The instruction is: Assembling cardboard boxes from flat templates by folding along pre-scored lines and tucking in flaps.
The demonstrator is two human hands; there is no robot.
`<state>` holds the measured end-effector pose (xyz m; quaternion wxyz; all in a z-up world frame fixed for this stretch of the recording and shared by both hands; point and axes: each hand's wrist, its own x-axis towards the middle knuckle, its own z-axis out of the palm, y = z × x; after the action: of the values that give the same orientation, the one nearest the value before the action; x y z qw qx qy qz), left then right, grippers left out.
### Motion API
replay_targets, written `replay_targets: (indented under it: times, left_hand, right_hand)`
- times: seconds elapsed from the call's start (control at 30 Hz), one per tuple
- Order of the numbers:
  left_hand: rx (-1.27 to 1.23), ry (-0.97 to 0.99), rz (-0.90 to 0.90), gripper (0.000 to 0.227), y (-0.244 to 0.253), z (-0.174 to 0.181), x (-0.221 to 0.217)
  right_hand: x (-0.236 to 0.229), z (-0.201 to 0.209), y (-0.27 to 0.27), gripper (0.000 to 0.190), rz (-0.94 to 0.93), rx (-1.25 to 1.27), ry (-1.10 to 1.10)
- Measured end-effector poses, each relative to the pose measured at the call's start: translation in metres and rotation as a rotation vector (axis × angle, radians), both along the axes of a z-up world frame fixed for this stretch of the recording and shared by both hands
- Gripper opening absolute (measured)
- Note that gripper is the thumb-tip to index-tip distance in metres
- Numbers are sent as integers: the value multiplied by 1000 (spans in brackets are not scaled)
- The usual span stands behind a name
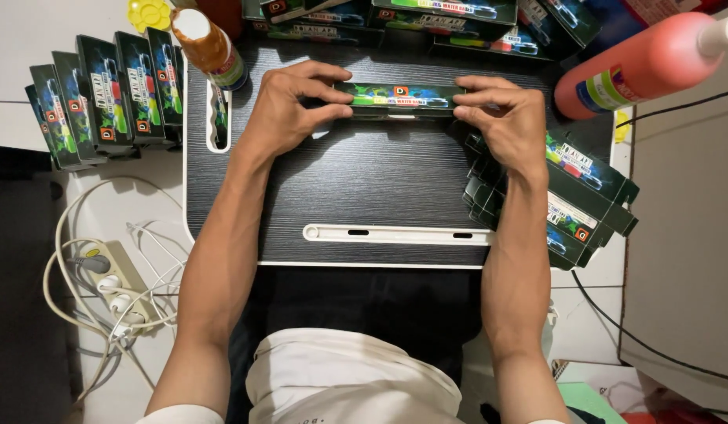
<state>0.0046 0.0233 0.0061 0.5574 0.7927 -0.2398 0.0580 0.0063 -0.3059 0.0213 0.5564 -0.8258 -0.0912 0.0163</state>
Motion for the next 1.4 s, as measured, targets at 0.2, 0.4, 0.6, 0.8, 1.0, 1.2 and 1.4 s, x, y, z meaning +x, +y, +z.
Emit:
replay_targets:
  times: [0.2,0.4,0.6,0.8,1.0,1.2,1.4]
  left_hand:
    - [20,33,-1,24,1,0,0]
    - [24,34,-10,25,2,-1,1]
    - [87,-90,24,28,-1,-1,-1]
    - [131,-97,67,35,-15,-1,-8]
    - [312,-236,77,33,-11,24,-19]
    - [199,-321,67,31,21,101,-61]
    - [91,-546,733,44,119,79,-115]
  right_hand:
    - [0,1,0,22,10,14,26]
    - [-1,4,3,23,-29,25,50]
    - [0,1,1,25,3,60,36]
    - [-2,2,2,26,-1,61,62]
    - [-1,-4,8,16,5,46,-148]
    - [4,-19,2,17,-51,190,-217]
    - [-2,-10,15,4,-46,39,-276]
